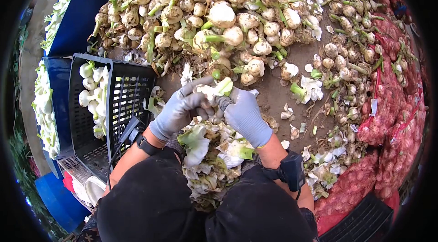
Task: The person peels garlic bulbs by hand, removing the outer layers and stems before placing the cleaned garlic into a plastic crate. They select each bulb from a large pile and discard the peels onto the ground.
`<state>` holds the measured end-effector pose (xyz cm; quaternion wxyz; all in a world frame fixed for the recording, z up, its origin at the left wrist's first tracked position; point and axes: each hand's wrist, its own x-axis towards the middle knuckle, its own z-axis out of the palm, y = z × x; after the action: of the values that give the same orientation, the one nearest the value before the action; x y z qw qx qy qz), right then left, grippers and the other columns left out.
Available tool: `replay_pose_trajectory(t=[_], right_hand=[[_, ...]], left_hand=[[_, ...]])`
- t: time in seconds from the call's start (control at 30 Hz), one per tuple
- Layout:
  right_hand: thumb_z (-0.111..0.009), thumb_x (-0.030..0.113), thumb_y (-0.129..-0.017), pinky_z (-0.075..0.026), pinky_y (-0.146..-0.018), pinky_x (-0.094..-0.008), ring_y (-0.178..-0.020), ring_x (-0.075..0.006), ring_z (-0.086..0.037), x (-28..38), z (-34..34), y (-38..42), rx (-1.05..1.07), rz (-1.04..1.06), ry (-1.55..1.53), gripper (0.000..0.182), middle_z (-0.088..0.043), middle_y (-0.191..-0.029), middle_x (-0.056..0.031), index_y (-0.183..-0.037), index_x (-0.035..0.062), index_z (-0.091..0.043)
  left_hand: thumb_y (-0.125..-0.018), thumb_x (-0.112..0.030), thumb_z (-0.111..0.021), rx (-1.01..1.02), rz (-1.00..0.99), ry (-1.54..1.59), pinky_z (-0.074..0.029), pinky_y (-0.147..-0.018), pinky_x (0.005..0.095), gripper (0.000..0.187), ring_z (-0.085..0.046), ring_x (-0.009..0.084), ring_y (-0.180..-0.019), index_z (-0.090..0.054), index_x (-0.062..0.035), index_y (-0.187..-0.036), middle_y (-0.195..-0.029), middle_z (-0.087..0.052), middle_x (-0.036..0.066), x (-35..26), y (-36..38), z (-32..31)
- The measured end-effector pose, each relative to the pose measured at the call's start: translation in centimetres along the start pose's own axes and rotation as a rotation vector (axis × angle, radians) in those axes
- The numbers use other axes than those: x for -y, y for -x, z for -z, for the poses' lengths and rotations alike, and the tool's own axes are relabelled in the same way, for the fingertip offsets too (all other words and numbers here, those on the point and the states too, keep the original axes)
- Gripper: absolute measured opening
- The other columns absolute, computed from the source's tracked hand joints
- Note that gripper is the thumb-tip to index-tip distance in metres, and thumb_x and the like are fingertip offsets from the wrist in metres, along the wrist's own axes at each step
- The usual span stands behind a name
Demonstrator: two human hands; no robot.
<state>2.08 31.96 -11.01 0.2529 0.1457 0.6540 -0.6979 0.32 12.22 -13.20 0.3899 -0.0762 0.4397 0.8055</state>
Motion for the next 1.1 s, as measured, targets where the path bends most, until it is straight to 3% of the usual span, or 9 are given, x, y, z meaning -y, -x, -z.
replay_pose_trajectory(t=[0.13, 0.2, 0.33, 0.57, 0.6, 0.8, 0.83, 0.97, 1.1], right_hand=[[-0.061, 0.009, -0.091, -0.051, -0.066, -0.0298, -0.074, -0.0139, -0.065, -0.6, 0.2, -0.4, -0.074, 0.340, 0.801, 0.026, -0.068, -0.079, -0.0068, -0.114, -0.0055, -0.061], [-0.065, 0.012, -0.088, -0.053, -0.077, -0.0361, -0.092, -0.0319, -0.068, -0.6, -0.3, -0.7, -0.132, 0.441, 0.667, 0.029, -0.068, -0.106, -0.0207, -0.114, -0.0001, -0.063], [-0.061, 0.005, -0.093, -0.050, -0.088, -0.0290, -0.099, -0.0163, -0.064, -0.8, -0.5, -1.3, 0.179, 0.087, -0.156, 0.025, -0.068, -0.116, -0.0118, -0.116, -0.0040, -0.062], [-0.059, 0.007, -0.089, -0.051, -0.079, -0.0282, -0.091, -0.0150, -0.065, -2.7, -1.3, -1.2, 0.046, 0.099, -0.092, 0.030, -0.068, -0.104, -0.0068, -0.116, -0.0042, -0.064], [-0.058, 0.004, -0.089, -0.052, -0.079, -0.0292, -0.090, -0.0157, -0.065, -2.6, -2.3, -1.5, 0.060, 0.168, -0.131, 0.027, -0.068, -0.101, -0.0063, -0.113, -0.0046, -0.064], [-0.056, 0.006, -0.089, -0.052, -0.071, -0.0375, -0.084, -0.0240, -0.066, -1.7, -1.0, -1.0, -0.017, 0.273, 0.563, 0.027, -0.068, -0.099, -0.0134, -0.114, -0.0006, -0.061], [-0.057, 0.007, -0.085, -0.051, -0.072, -0.0405, -0.084, -0.0297, -0.066, -2.4, -0.3, -1.6, -0.089, 0.354, 0.865, 0.027, -0.067, -0.097, -0.0168, -0.110, 0.0001, -0.062], [-0.061, 0.009, -0.077, -0.050, -0.078, -0.0461, -0.088, -0.0392, -0.063, -5.6, 0.5, 0.1, 0.323, 0.158, 1.003, 0.033, -0.066, -0.093, -0.0215, -0.109, 0.0023, -0.063], [-0.060, 0.006, -0.076, -0.050, -0.075, -0.0457, -0.087, -0.0381, -0.064, -3.8, -1.5, 2.3, 0.917, 0.127, 0.850, 0.049, -0.067, -0.091, -0.0193, -0.124, 0.0102, -0.060]], left_hand=[[-0.091, -0.050, -0.065, 0.022, -0.011, 0.259, -0.050, -0.060, 0.0217, 0.076, -0.063, 0.0111, -0.069, -0.034, -0.0107, -0.148, -0.090, -0.061, 0.002, 0.6, 0.1, -0.2], [-0.090, -0.050, -0.065, 0.012, -0.011, 0.221, -0.047, -0.057, 0.0208, 0.077, -0.062, 0.0103, -0.067, -0.032, -0.0151, -0.150, -0.091, -0.061, 0.003, -0.3, 0.0, 0.0], [-0.096, -0.039, -0.061, 0.035, 0.007, -0.314, -0.049, -0.063, 0.0243, 0.064, -0.061, 0.0114, -0.072, -0.035, -0.0097, -0.147, -0.093, -0.062, 0.005, -2.3, 1.2, -1.7], [-0.085, -0.003, -0.059, -0.423, -0.339, -0.813, -0.052, -0.079, 0.0308, 0.039, -0.064, 0.0191, -0.086, -0.060, -0.0021, -0.124, -0.099, -0.067, 0.015, -1.8, 0.9, 0.1], [-0.084, -0.008, -0.062, -0.407, -0.858, -0.978, -0.052, -0.075, 0.0329, 0.032, -0.064, 0.0213, -0.080, -0.062, -0.0031, -0.115, -0.092, -0.067, 0.015, 0.8, -0.8, 1.5], [-0.080, -0.015, -0.069, -0.273, -0.112, -0.673, -0.050, -0.076, 0.0378, 0.029, -0.064, 0.0304, -0.084, -0.065, -0.0068, -0.108, -0.095, -0.066, 0.015, -3.1, 1.1, -0.4], [-0.083, -0.017, -0.067, -0.190, -0.742, -1.357, -0.051, -0.074, 0.0374, 0.025, -0.064, 0.0295, -0.080, -0.067, -0.0091, -0.107, -0.090, -0.067, 0.010, -1.5, 1.0, 1.4], [-0.100, -0.022, -0.051, -0.061, -0.375, 0.082, -0.045, -0.104, 0.0355, 0.035, -0.061, 0.0203, -0.114, -0.061, 0.0076, -0.115, -0.122, -0.064, 0.012, -3.8, 1.4, 1.7], [-0.103, -0.023, -0.048, -0.098, -0.407, 0.467, -0.044, -0.106, 0.0438, 0.038, -0.055, 0.0265, -0.120, -0.050, -0.0011, -0.134, -0.133, -0.055, 0.015, -5.4, 1.8, 3.8]])
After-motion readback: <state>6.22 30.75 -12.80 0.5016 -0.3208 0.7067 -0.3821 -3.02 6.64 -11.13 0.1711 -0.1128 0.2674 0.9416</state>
